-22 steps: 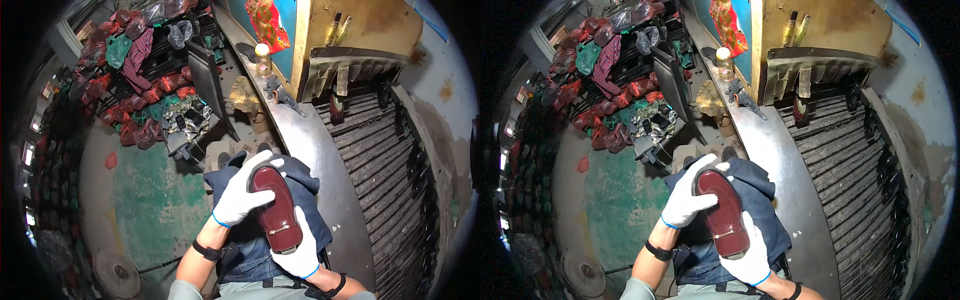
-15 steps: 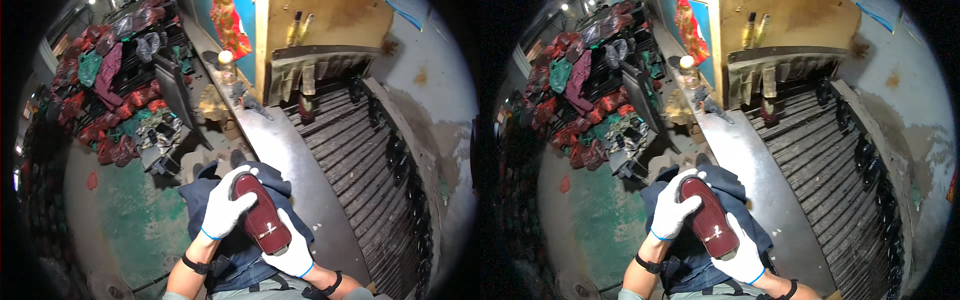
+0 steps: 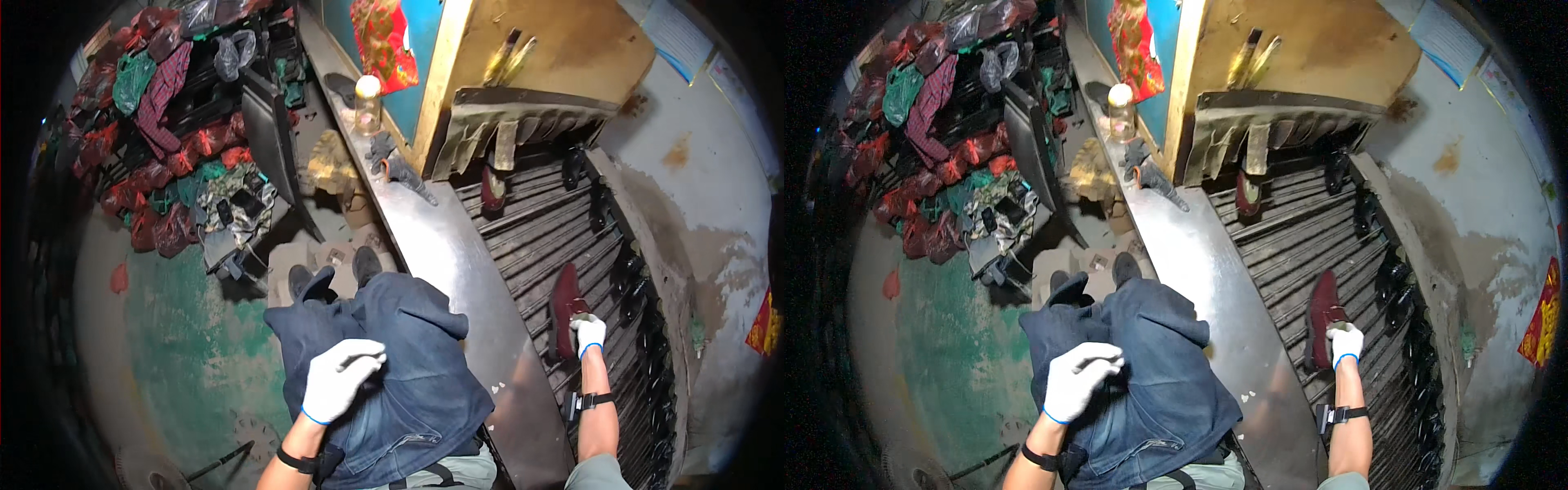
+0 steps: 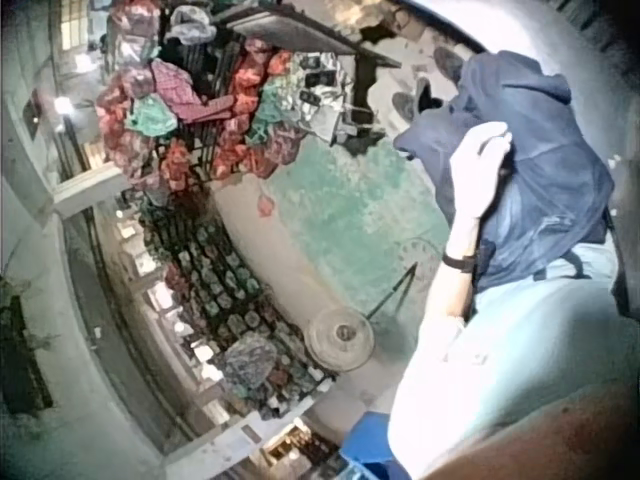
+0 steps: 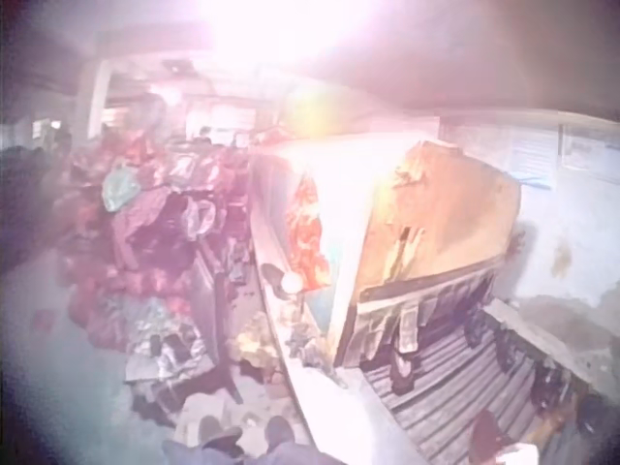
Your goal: The person polishes a maroon leather shoe using a brush and a cloth. They repeatedly brush the shoe's surface, wipe it with a cloth, and rotate it to access different areas. The shoe is placed on a cloth on their lap during the process.
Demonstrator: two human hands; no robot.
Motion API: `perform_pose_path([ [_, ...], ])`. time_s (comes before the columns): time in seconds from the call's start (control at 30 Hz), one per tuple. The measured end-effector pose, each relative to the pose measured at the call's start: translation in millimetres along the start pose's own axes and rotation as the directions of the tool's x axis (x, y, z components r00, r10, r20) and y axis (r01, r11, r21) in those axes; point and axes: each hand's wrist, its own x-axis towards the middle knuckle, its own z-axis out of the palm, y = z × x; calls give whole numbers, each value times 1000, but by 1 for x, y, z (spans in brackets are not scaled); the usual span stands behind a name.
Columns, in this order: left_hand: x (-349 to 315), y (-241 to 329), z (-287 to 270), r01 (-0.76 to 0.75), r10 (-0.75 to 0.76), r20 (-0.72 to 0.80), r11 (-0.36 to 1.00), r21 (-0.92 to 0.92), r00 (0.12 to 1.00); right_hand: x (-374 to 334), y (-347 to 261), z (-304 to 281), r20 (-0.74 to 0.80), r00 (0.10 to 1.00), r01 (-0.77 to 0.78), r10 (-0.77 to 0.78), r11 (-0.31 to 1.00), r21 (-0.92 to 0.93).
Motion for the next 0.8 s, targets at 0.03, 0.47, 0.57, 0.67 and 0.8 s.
perform_pose_path([
  [0.03, -1, 4, 8, -91, 86, 36, 981, 169, 996, 1, 4, 2, -98, 991, -95, 87, 992, -81],
  [0.47, -62, -22, 76, -725, -96, 828, 435, 534, 552, -244, -185, 234, 532, 709, 504, -464, 860, 79],
  [0.57, -74, -45, 75, -761, -25, 839, 407, 506, 544, -255, -192, 237, 341, 647, 682, -682, 717, 142],
  [0.67, -86, -70, 75, -753, 35, 877, 531, 389, 478, -259, -196, 222, 275, 658, 707, -701, 701, 95],
  [0.8, -126, -110, 70, -249, 161, 779, 968, -6, 607, -254, -192, 187, 210, 702, 686, -680, 726, 57],
])
